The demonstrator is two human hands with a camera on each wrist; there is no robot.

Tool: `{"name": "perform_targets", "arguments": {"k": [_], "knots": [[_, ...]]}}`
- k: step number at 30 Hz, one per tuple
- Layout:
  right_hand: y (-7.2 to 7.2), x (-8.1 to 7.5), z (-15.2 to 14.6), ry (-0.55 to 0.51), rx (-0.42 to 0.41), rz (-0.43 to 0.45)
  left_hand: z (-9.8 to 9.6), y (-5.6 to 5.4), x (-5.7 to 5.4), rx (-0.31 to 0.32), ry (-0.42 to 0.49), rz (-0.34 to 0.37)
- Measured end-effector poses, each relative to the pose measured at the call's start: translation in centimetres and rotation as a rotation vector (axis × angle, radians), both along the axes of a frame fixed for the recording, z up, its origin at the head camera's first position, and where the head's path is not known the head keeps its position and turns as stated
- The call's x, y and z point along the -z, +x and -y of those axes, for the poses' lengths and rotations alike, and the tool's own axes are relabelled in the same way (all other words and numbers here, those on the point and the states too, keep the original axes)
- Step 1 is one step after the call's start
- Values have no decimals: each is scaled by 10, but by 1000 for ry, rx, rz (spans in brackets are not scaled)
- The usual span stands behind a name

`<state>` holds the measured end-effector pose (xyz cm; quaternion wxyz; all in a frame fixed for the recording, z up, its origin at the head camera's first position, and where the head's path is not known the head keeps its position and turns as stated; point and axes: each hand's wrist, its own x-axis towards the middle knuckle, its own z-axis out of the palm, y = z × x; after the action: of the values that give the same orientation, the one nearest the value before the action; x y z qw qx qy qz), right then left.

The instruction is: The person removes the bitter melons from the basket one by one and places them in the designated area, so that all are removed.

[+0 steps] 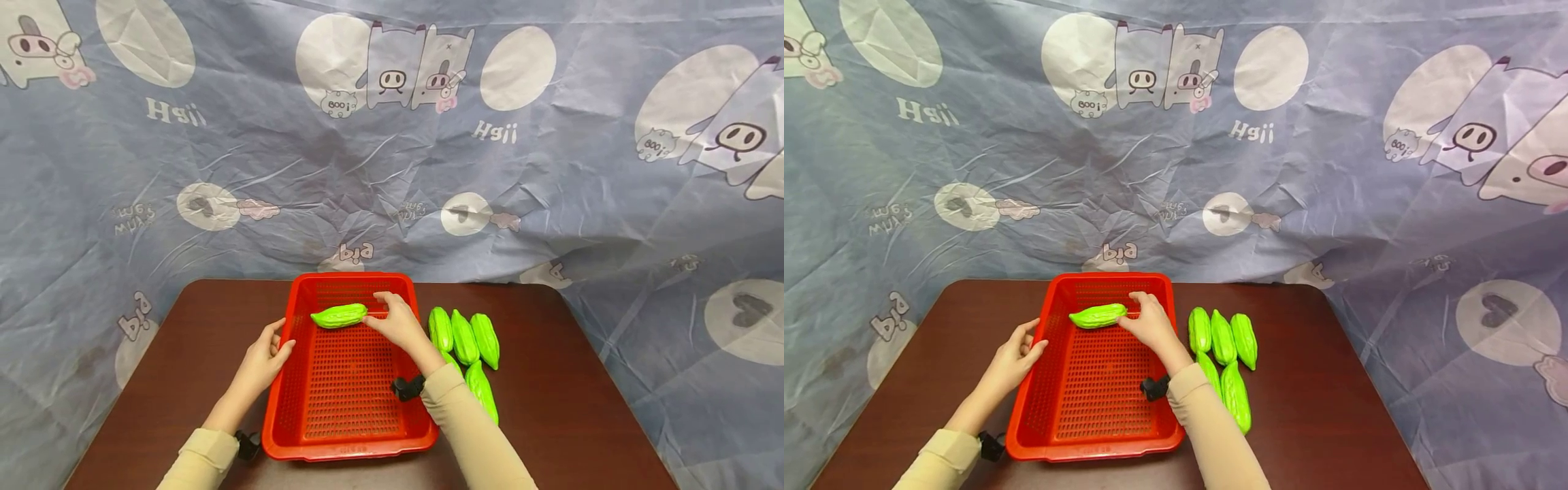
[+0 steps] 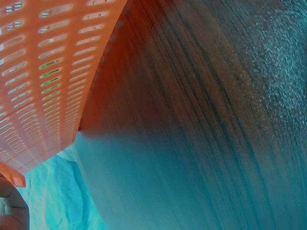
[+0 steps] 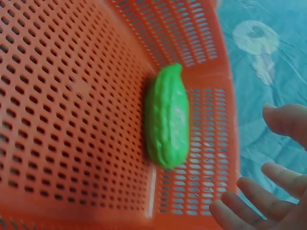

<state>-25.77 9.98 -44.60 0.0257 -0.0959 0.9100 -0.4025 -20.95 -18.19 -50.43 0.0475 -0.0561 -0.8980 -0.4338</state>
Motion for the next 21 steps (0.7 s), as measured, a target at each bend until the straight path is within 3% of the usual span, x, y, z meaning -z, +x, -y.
{"name": "perform_targets", "arguments": {"k": [12, 21], "knots": [[-17, 32, 37, 110, -69, -29, 1, -2, -2, 0, -7, 18], [-27, 47, 47, 175, -91, 10, 0, 1, 0, -8, 4, 48]]}}
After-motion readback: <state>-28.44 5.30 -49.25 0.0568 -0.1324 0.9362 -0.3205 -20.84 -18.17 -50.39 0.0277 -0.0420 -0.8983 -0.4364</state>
